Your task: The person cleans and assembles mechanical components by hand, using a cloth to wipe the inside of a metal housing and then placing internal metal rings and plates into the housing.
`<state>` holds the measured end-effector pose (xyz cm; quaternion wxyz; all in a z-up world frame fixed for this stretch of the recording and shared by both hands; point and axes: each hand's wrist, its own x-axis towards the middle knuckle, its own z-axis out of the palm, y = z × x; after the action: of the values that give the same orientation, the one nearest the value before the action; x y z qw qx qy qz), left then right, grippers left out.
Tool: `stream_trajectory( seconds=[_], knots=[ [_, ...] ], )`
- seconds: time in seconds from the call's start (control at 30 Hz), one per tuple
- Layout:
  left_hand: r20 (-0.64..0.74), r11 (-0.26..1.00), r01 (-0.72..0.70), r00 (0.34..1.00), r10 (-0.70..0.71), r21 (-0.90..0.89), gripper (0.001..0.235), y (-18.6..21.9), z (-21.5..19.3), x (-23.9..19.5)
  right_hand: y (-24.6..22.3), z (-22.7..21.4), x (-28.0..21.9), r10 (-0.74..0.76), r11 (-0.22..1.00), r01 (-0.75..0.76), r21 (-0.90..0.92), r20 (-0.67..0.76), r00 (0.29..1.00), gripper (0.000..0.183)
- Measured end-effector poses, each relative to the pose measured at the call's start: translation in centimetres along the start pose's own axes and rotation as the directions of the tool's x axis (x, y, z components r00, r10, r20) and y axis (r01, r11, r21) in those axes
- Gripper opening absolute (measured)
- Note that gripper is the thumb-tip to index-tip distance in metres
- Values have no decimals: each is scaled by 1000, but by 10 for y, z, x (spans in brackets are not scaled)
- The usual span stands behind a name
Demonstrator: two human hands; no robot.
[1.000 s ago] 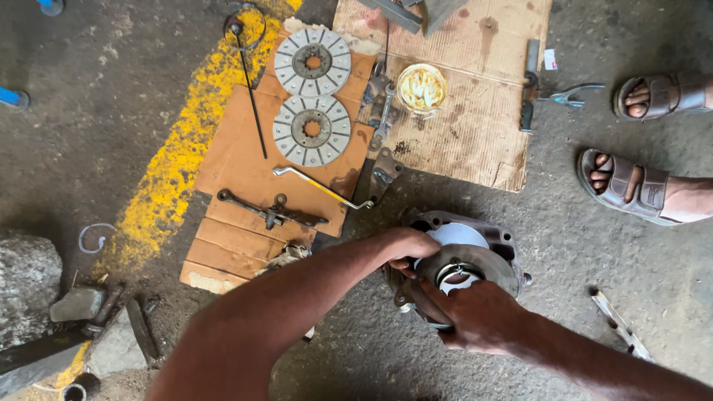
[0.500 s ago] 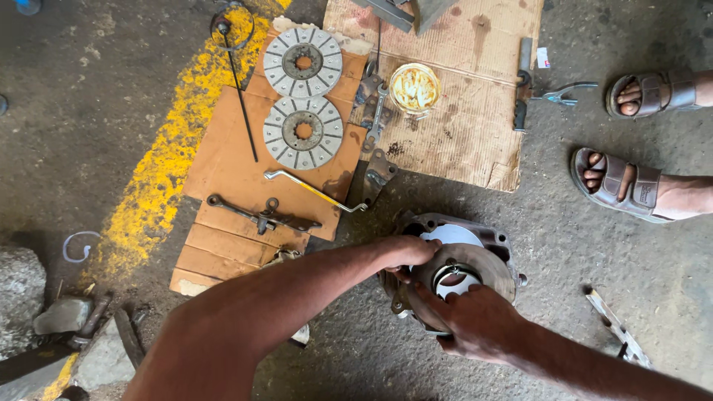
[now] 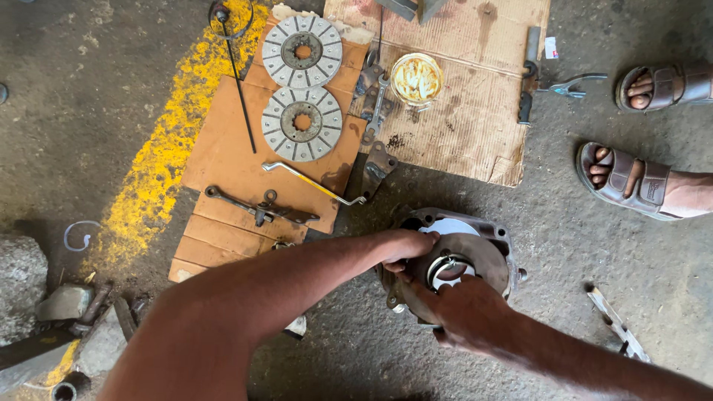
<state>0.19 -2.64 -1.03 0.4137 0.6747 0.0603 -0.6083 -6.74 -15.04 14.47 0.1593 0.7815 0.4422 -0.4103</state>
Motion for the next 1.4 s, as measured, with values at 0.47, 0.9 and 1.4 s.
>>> stream_trajectory(
  seconds=[0.47,0.9,1.4],
  knots=[
    [-126,970,30,990,-62,-241,61,7,5,-15,4,3,-1,-3,1000,2,23,28,1000,100],
    [-186,999,19,982,-12,36,66,5,6,-27,6,20,-11,1,989,5,148,-38,999,97],
    [-127,998,26,992,-18,64,65,3,6,-25,6,28,-14,-10,952,17,306,-26,1000,102]
  ],
)
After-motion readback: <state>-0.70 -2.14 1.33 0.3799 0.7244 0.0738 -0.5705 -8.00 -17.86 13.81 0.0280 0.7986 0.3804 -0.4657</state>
